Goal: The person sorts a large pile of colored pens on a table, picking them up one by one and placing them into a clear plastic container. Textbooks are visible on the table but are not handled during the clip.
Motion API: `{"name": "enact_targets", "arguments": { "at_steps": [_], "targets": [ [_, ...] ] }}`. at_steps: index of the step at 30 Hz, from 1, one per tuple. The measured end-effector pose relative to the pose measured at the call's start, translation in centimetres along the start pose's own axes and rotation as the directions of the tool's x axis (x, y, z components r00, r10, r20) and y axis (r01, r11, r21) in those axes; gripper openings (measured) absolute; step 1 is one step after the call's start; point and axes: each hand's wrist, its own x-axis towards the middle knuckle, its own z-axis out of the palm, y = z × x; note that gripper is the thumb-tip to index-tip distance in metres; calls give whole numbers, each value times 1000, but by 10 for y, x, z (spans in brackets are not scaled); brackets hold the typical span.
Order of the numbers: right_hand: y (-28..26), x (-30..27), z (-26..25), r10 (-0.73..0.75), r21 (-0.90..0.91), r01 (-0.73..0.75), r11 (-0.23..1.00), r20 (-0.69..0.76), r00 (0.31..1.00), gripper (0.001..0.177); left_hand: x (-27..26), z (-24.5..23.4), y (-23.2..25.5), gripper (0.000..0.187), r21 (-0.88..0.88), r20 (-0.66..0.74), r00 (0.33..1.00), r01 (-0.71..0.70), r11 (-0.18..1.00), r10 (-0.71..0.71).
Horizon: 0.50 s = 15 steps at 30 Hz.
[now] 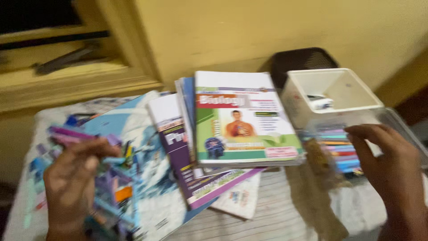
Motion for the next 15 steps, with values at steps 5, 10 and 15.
{"name": "enact_targets", "arguments": {
  "at_steps": [5, 10, 15],
  "targets": [
    [-84, -2, 34, -178, 109, 176, 978, 10, 984, 11, 21, -50, 2, 22, 16, -363, 926, -101, 995, 100],
    [-176, -4, 71, -300, 196, 262, 945, 204, 932, 18, 30, -98, -22, 29, 498, -456, 859, 27, 867, 235],
    [-249, -13, 105, -534, 391, 423, 817, 240, 811, 21, 27, -135, -55, 37, 726, -446, 849, 157, 670, 285]
  ]
}}
